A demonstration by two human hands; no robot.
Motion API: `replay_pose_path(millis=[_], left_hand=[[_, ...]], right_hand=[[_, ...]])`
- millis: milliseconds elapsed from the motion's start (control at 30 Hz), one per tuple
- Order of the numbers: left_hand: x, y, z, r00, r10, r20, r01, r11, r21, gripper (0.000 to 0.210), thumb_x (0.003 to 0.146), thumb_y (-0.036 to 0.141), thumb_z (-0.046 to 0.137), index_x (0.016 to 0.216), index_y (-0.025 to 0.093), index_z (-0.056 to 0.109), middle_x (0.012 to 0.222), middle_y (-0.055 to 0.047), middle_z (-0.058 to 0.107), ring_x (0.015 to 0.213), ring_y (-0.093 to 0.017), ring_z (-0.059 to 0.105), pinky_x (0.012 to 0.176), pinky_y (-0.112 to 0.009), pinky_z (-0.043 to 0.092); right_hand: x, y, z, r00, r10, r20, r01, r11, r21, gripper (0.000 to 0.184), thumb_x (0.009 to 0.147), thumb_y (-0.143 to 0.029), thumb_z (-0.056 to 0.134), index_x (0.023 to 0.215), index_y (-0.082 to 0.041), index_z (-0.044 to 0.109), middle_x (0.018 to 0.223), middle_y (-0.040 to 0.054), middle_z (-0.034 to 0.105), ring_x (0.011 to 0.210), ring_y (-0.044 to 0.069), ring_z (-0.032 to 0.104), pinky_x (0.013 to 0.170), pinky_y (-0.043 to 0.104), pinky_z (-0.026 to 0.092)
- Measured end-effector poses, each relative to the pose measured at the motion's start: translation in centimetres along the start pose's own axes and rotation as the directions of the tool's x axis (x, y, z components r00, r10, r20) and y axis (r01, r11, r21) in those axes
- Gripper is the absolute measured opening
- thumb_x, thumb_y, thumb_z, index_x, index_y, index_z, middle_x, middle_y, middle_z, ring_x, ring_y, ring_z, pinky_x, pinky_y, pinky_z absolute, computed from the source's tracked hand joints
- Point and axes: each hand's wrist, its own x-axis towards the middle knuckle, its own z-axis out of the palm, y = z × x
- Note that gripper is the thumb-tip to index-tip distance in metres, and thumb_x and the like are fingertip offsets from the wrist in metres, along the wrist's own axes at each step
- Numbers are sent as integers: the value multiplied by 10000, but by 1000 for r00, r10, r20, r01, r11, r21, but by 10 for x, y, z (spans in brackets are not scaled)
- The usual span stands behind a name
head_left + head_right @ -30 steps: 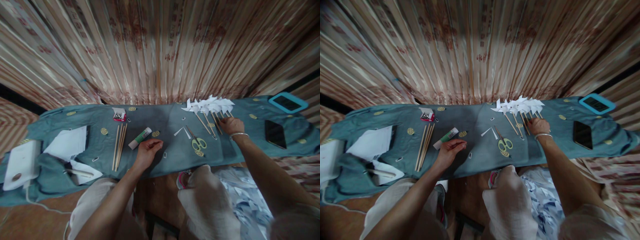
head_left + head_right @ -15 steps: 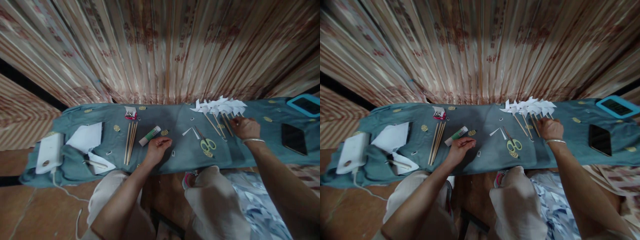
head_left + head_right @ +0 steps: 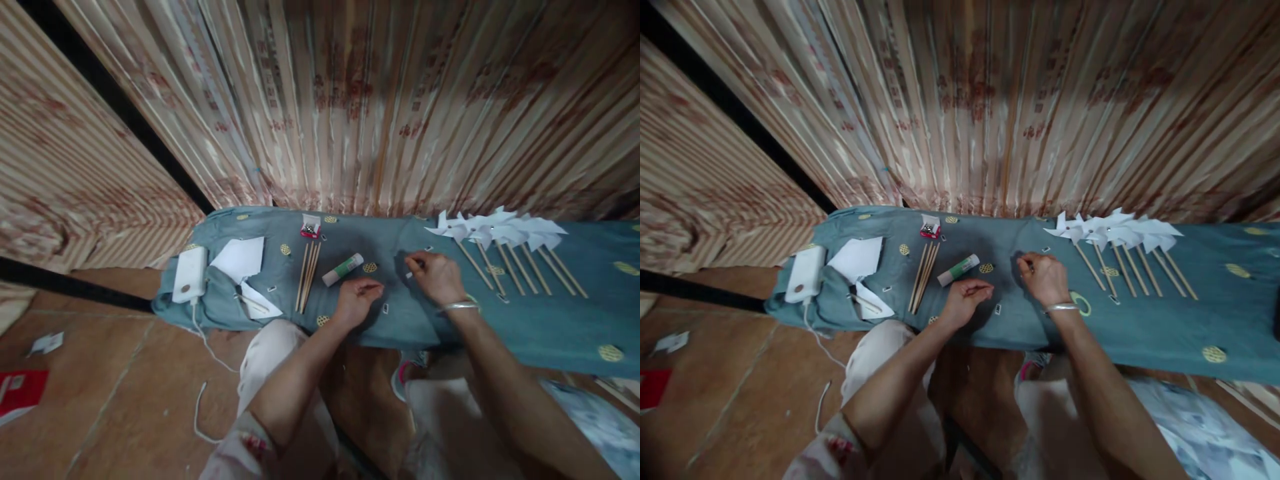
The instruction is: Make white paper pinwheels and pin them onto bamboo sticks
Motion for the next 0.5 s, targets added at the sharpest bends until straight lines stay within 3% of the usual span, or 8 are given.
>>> replay_pose_path(millis=[133,267,367,500], left_hand=[[-16,3,-3,1000,-7,-8,7,999,-52,215,610,362,792,594,172,692,565,-12,645,575,-137,563,619,-264,468],[-43,13,-6,999,-43,-19,41,995,-96,375,548,509,827,536,171,665,523,-12,623,534,-123,538,607,-266,468],[-81,38,1,998,-51,27,55,984,-172,445,544,582,829,542,165,674,534,-21,627,528,-120,553,620,-266,490],[-145,80,20,976,74,206,-39,985,-167,345,697,544,781,732,201,771,731,-68,714,658,-167,660,654,-274,535]], right_hand=[[-14,-32,20,997,-54,58,47,992,116,308,943,-321,458,995,-213,741,959,90,780,903,250,719,744,304,482],[-30,-35,30,995,-73,67,63,989,134,291,934,-274,467,1048,-186,719,1012,106,771,933,260,716,776,322,495],[-34,-33,30,993,-89,80,77,987,139,281,935,-261,478,1082,-176,702,1079,108,756,980,256,708,815,320,499],[-31,-34,28,990,-102,102,88,988,126,271,942,-258,471,1053,-166,701,1057,120,751,982,262,704,819,325,501]])
